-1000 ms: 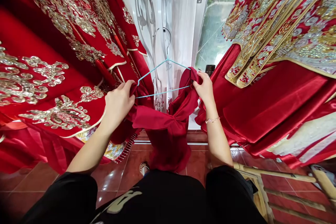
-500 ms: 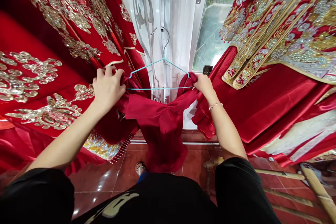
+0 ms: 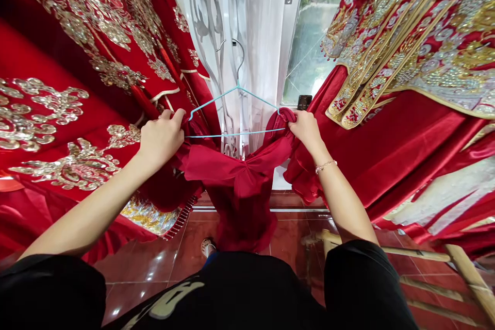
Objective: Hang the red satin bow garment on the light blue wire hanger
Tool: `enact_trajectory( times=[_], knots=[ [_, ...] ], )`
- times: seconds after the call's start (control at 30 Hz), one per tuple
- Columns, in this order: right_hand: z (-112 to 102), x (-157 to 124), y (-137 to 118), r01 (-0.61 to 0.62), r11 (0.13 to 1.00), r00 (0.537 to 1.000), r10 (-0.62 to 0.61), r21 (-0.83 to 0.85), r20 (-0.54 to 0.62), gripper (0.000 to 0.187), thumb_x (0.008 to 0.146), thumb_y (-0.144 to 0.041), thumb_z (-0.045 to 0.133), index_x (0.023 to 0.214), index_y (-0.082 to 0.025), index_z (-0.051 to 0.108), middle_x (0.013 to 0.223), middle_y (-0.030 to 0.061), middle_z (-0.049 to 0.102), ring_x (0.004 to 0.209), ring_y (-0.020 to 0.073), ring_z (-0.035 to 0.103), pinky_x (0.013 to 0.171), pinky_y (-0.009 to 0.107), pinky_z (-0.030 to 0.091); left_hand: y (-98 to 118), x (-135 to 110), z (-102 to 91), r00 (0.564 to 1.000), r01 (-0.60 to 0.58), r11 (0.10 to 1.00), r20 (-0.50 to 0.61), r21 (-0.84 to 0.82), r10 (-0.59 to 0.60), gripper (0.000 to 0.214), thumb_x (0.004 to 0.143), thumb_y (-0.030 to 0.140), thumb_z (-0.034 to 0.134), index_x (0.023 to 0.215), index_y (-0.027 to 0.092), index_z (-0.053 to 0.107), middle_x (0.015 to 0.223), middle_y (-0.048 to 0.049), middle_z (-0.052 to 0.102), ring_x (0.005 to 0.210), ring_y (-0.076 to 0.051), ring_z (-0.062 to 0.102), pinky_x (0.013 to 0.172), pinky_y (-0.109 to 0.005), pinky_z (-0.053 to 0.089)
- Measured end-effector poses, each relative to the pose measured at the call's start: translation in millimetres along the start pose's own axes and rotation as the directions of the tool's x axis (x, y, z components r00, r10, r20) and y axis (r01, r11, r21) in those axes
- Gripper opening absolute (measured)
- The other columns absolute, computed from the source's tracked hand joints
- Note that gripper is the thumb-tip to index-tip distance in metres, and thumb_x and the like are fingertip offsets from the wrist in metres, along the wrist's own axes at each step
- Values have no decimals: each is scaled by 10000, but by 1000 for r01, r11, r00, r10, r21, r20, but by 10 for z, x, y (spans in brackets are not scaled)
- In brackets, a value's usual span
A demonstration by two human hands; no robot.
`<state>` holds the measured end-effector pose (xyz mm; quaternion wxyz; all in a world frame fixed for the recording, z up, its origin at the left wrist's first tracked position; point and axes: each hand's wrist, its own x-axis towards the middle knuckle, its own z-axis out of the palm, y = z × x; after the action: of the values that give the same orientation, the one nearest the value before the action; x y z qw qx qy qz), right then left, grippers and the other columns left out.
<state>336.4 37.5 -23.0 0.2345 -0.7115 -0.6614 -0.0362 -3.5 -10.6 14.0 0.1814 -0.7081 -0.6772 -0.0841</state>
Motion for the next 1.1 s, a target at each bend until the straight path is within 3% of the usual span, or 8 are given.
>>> enact_trajectory(
  times=[0.17,0.33,0.43,0.6,0.7,0.77,0.93,1.1],
  knots=[
    [70,-10,66,-2,984,1000,-3,178,25,396,834,-163,620,1215,-127,724,1073,141,776,1003,290,712,836,339,498,11,-65,-46,1000,0,999,12,-39,1,472,906,115,380,1336,156,568,1206,-219,635,1058,-398,689,813,-461,570],
    [144,-26,-2,-35,987,998,44,157,-54,525,788,-87,591,1309,-117,657,1217,170,735,1120,323,679,910,392,513,9,-107,-48,1000,3,999,9,-54,-3,465,921,122,402,1356,161,562,1213,-218,631,1054,-393,697,834,-477,570],
    [152,-34,-31,-27,990,999,31,142,-27,522,782,-76,582,1298,-120,647,1207,171,732,1105,320,676,896,388,521,15,-125,-49,1000,-13,1000,7,-16,13,453,919,130,383,1333,144,567,1188,-221,635,1023,-393,704,795,-478,580],
    [162,-70,-130,-97,992,992,90,-79,-82,436,850,-83,495,1268,-104,616,1138,224,716,1045,363,672,838,419,499,-9,-105,-24,1000,-25,998,-3,-51,25,478,913,94,386,1365,147,532,1312,-243,592,1167,-425,651,830,-502,596],
    [154,-85,-201,-137,971,989,121,-198,-90,440,883,-88,443,1308,-91,561,1117,245,701,1009,371,674,797,413,477,-54,-83,-22,994,-111,990,-24,-83,109,498,918,75,377,1402,138,477,1574,-260,369,1412,-477,434,873,-522,597],
    [122,-95,-225,-122,961,992,109,-247,-65,438,886,-89,437,1311,-90,544,1104,240,698,1002,361,670,784,396,464,-76,-77,-42,987,-159,985,-43,-68,156,466,935,88,363,1387,126,469,1616,-256,306,1468,-478,338,901,-536,587],
    [-49,-160,-248,-58,934,998,60,-354,-4,362,886,-86,437,1194,-37,621,1097,263,694,1023,355,669,775,380,465,-63,-45,-97,992,-123,992,-28,23,124,445,981,108,252,1318,104,544,1323,-272,591,1316,-423,503,928,-552,526],
    [-225,-203,-274,19,894,999,-3,-447,36,327,826,-43,488,1072,-22,701,1034,281,712,1016,368,688,755,386,479,-42,45,-138,980,-179,982,96,60,173,507,951,72,218,1342,-41,520,1245,-367,590,1138,-424,628,842,-513,521]
  ],
)
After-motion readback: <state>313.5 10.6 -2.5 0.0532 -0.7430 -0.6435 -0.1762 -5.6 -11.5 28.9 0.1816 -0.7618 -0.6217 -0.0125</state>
